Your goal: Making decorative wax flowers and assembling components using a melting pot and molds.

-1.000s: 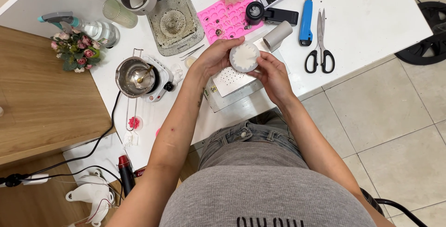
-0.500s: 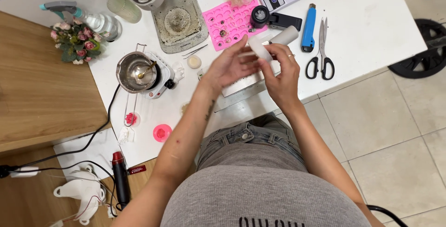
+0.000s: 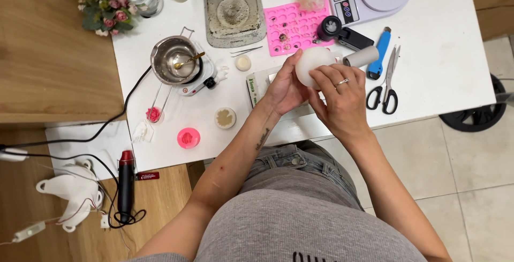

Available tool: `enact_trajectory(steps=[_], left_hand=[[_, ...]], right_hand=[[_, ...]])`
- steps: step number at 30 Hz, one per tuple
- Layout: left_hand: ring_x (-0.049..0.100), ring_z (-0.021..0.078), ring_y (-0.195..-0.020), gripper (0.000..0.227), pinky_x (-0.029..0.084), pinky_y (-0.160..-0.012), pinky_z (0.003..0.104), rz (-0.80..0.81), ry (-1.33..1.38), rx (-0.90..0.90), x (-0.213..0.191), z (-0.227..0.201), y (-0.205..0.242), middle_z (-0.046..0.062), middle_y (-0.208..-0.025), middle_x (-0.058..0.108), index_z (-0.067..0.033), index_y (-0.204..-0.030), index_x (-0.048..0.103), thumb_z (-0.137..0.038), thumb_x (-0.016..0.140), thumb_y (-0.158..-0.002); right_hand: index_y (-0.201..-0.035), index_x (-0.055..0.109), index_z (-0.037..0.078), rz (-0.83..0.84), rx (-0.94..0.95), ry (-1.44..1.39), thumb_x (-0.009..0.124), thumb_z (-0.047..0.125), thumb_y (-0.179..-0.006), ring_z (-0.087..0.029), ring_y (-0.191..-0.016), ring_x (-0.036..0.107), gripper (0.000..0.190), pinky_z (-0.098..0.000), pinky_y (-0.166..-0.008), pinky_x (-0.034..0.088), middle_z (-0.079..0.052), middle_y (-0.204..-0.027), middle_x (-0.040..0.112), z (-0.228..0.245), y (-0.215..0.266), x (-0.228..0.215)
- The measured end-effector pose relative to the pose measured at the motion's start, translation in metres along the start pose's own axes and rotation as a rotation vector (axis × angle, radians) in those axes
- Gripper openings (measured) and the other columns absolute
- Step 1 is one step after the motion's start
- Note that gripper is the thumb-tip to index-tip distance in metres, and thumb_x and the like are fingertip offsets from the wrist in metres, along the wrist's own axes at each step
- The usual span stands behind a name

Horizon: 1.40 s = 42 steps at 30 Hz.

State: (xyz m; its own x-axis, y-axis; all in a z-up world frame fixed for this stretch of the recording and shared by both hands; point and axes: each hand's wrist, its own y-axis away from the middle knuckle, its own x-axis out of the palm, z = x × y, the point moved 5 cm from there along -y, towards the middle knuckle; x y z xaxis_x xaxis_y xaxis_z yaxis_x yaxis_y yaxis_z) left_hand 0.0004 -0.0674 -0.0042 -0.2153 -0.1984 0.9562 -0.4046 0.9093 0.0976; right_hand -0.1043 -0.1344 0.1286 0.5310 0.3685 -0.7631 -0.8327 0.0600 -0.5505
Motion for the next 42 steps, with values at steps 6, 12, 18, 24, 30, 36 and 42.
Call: enact_trajectory(steps=[6,12,18,24,30,36,42], left_hand=[[0.06,0.0236,-0.125,0.058,0.049,-0.11,0.044,-0.056,-0.044,0.01,0.0,-0.001,-0.003,0.01,-0.135,0.061,-0.0078,-0.145,0.051,-0.051,0.053,-0.107],[0.06,0.0229,-0.128,0.061,0.049,-0.114,0.043,-0.069,-0.101,0.03,0.001,-0.005,-0.006,0.01,-0.137,0.06,-0.0046,-0.145,0.051,-0.05,0.057,-0.106],[0.064,0.0205,-0.117,0.056,0.052,-0.102,0.039,-0.06,-0.098,0.0,0.001,-0.003,-0.008,0.008,-0.128,0.065,-0.0055,-0.143,0.053,-0.05,0.056,-0.108],[0.067,0.02,-0.102,0.049,0.057,-0.095,0.041,-0.009,-0.091,0.044,-0.019,0.002,-0.019,0.006,-0.114,0.067,-0.0084,-0.137,0.057,-0.049,0.051,-0.11],[0.065,0.0168,-0.109,0.047,0.055,-0.093,0.04,-0.219,-0.256,0.061,0.011,-0.007,-0.006,0.005,-0.121,0.066,-0.0098,-0.137,0.059,-0.046,0.054,-0.108],[0.066,0.0195,-0.115,0.05,0.055,-0.099,0.041,-0.192,-0.246,0.061,0.014,-0.007,-0.007,0.008,-0.126,0.067,-0.0079,-0.139,0.058,-0.045,0.056,-0.105],[0.066,0.0195,-0.113,0.048,0.055,-0.101,0.043,-0.212,-0.136,0.002,0.007,0.0,-0.013,0.006,-0.122,0.066,-0.0098,-0.137,0.057,-0.046,0.053,-0.106]], right_hand=[[-0.128,0.066,0.002,0.06,0.083,-0.04,0.082,0.013,-0.087,-0.033,-0.122,0.058,0.046,-0.0485,-0.108,0.04,-0.014,-0.127,0.064,-0.001,-0.017,-0.007],[-0.13,0.065,0.002,0.092,0.118,-0.066,0.081,0.015,-0.085,-0.034,-0.12,0.057,0.049,-0.0466,-0.106,0.04,-0.015,-0.128,0.063,0.001,-0.025,-0.008],[-0.131,0.067,0.002,0.094,0.125,-0.061,0.08,0.012,-0.092,-0.033,-0.12,0.06,0.042,-0.0458,-0.107,0.042,-0.014,-0.128,0.067,-0.001,-0.025,-0.007],[-0.132,0.068,0.004,0.036,0.181,-0.095,0.081,0.006,-0.094,-0.035,-0.12,0.064,0.04,-0.0428,-0.102,0.052,-0.016,-0.131,0.067,-0.008,-0.021,-0.003],[-0.132,0.06,-0.001,0.111,0.234,-0.125,0.079,0.005,-0.085,-0.035,-0.119,0.064,0.051,-0.044,-0.101,0.051,-0.019,-0.125,0.067,-0.011,-0.03,-0.004],[-0.139,0.058,-0.001,0.14,0.297,-0.238,0.076,0.004,-0.086,-0.031,-0.111,0.068,0.056,-0.0404,-0.094,0.055,-0.018,-0.119,0.069,-0.02,-0.029,0.0],[-0.121,0.072,-0.002,0.044,0.264,-0.186,0.081,0.005,-0.096,-0.026,-0.105,0.072,0.027,-0.0366,-0.093,0.058,-0.016,-0.12,0.074,-0.033,-0.021,0.0]])
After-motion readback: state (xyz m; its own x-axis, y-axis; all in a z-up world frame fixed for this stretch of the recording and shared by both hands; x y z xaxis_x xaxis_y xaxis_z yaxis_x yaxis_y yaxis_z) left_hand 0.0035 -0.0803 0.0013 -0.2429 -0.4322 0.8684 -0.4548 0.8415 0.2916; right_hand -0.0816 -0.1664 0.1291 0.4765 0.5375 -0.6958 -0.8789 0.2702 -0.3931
